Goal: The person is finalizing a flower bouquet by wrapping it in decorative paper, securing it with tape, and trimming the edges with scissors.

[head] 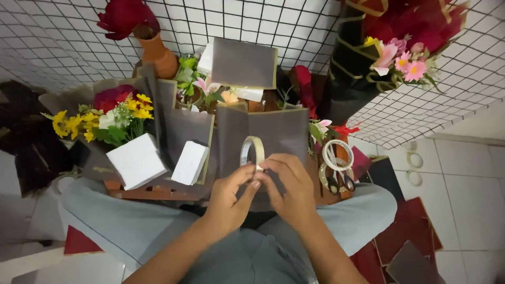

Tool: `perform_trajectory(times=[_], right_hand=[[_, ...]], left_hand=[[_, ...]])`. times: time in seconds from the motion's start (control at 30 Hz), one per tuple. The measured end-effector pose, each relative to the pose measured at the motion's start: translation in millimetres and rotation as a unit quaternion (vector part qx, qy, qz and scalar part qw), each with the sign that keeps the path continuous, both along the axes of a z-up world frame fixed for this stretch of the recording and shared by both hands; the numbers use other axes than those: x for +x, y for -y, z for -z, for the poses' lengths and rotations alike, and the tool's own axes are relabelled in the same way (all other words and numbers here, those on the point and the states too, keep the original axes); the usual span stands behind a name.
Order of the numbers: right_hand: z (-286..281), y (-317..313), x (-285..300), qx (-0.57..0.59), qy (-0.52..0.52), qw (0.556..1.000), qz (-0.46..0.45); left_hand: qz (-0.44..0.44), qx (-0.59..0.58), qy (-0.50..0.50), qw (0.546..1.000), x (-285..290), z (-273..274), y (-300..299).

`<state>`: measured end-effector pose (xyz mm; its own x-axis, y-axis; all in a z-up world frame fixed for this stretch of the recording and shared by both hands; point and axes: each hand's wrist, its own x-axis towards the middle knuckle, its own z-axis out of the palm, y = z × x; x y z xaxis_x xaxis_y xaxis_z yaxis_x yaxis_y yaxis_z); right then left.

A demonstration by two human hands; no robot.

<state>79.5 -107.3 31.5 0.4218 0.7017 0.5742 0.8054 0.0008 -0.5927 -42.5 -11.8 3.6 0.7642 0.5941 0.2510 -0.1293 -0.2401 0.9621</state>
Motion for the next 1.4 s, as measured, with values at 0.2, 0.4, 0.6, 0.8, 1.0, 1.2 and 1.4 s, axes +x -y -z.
perform_trajectory(times=[0.2, 0.4, 0.6, 0.8, 1.0, 1.2, 1.4], right_hand=[[7, -2, 2, 0.012, 0.008, 1.0, 0.003], [-1, 3, 0, 0.023, 0.002, 0.999, -0.024], [-25, 9, 24, -0.1, 0.014, 0.992, -0.081], [-37, -2, 31, -0.075, 0.014, 0.978, -0.192], [-33, 1, 27, -0.091, -0.005, 0.979, -0.18], [-20, 4, 33, -0.089, -0.014, 0.982, -0.164], [-35, 2, 26, -0.1, -0.101, 0.966, -0.218]], left_hand=[[0.002, -0.015, -0.008, 1.0, -1, 3, 0], [0.0, 0.004, -0.011, 1.0, -2, 6, 0], [0.035, 0.144, -0.026, 0.989, -8, -24, -11], [0.015, 0.205, 0.003, 0.979, -4, -44, -22], [0.031, 0.231, 0.007, 0.973, -5, -51, -26], [0.04, 0.227, 0.002, 0.973, -3, -53, -26], [0.073, 0.209, -0.03, 0.975, -3, -46, -34]])
